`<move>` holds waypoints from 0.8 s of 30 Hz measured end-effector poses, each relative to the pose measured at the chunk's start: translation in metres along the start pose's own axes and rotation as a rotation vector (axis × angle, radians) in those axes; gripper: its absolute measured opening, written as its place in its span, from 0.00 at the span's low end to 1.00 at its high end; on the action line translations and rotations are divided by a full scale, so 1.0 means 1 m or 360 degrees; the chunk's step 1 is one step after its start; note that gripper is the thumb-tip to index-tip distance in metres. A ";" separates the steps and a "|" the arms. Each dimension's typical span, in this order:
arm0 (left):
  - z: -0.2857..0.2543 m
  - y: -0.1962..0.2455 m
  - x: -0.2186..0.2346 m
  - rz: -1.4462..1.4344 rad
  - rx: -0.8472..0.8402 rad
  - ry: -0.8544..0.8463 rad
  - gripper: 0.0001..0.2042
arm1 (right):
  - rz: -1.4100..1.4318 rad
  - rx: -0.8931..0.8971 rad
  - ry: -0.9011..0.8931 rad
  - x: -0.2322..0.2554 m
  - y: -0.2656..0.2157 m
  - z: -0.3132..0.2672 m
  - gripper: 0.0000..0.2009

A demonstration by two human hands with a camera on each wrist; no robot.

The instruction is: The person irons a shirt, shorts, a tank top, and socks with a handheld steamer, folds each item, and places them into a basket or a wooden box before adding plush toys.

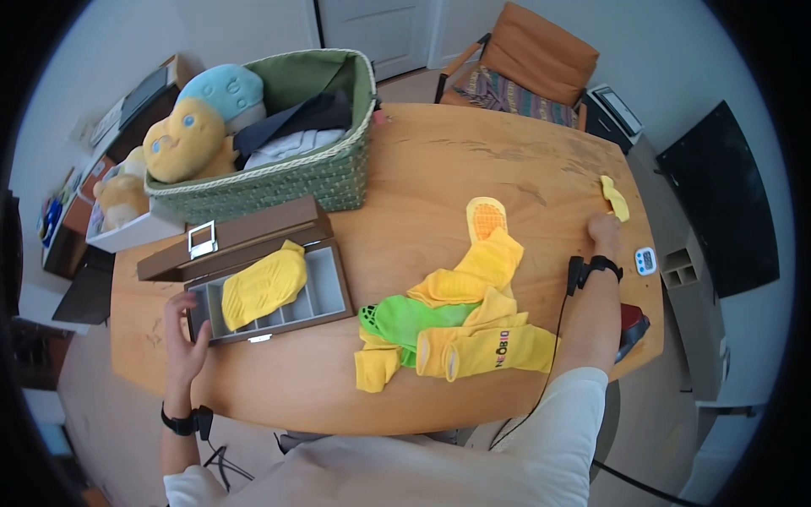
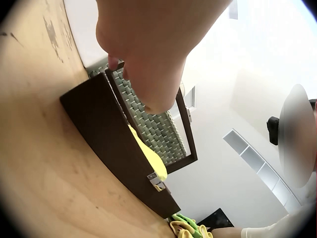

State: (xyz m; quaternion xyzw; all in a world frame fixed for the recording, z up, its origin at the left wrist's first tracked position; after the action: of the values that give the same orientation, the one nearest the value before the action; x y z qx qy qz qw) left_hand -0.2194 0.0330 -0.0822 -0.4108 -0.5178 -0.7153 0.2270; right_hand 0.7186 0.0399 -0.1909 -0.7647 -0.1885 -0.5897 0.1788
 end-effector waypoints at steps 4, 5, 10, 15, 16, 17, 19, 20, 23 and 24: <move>0.032 0.042 -0.015 0.0189 -0.0106 -0.0364 0.23 | 0.0121 0.0104 0.0351 0.039 -0.045 -0.083 0.24; 0.040 0.049 -0.021 0.0177 -0.0113 -0.0426 0.24 | 0.0059 0.0273 0.0489 0.050 -0.058 -0.092 0.23; 0.062 0.078 -0.032 0.0404 -0.0175 -0.0518 0.26 | 0.0035 0.0556 0.0803 0.097 -0.106 -0.151 0.21; 0.064 0.068 -0.036 0.0437 -0.0255 -0.0388 0.17 | 0.0196 0.1225 0.0062 0.111 -0.155 -0.253 0.19; 0.063 0.074 -0.028 0.0444 -0.0258 -0.0373 0.17 | 0.0155 0.1297 -0.0288 0.103 -0.160 -0.279 0.20; 0.064 0.082 -0.019 0.0229 -0.0176 -0.0422 0.16 | 0.0126 0.1513 -0.0378 0.098 -0.166 -0.318 0.21; 0.063 0.110 -0.006 -0.0105 -0.0219 -0.0401 0.15 | 0.0182 0.1862 -0.0689 0.088 -0.180 -0.405 0.23; 0.062 0.129 -0.004 -0.0225 -0.0341 -0.0328 0.15 | 0.0266 0.1992 -0.0912 0.081 -0.190 -0.447 0.26; 0.059 0.182 -0.030 -0.0571 -0.0667 -0.0414 0.19 | 0.0543 0.2260 -0.0846 0.059 -0.216 -0.529 0.37; 0.056 0.201 -0.034 -0.0694 -0.0862 -0.0424 0.20 | 0.0319 0.2406 -0.0512 0.056 -0.225 -0.548 0.38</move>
State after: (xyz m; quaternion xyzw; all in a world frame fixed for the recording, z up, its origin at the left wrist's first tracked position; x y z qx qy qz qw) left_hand -0.0302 0.0093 0.0085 -0.4255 -0.4100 -0.7982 -0.1168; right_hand 0.1624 -0.0330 0.0071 -0.5247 -0.4928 -0.1641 0.6745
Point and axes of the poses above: each hand's wrist, its own z-axis towards the middle knuckle, its own x-axis out of the back of the hand, y = z × x, the point moved 6 cm from there along z, towards the middle knuckle, and after that the axes turned 14 degrees about -y, right-handed, at the moved point
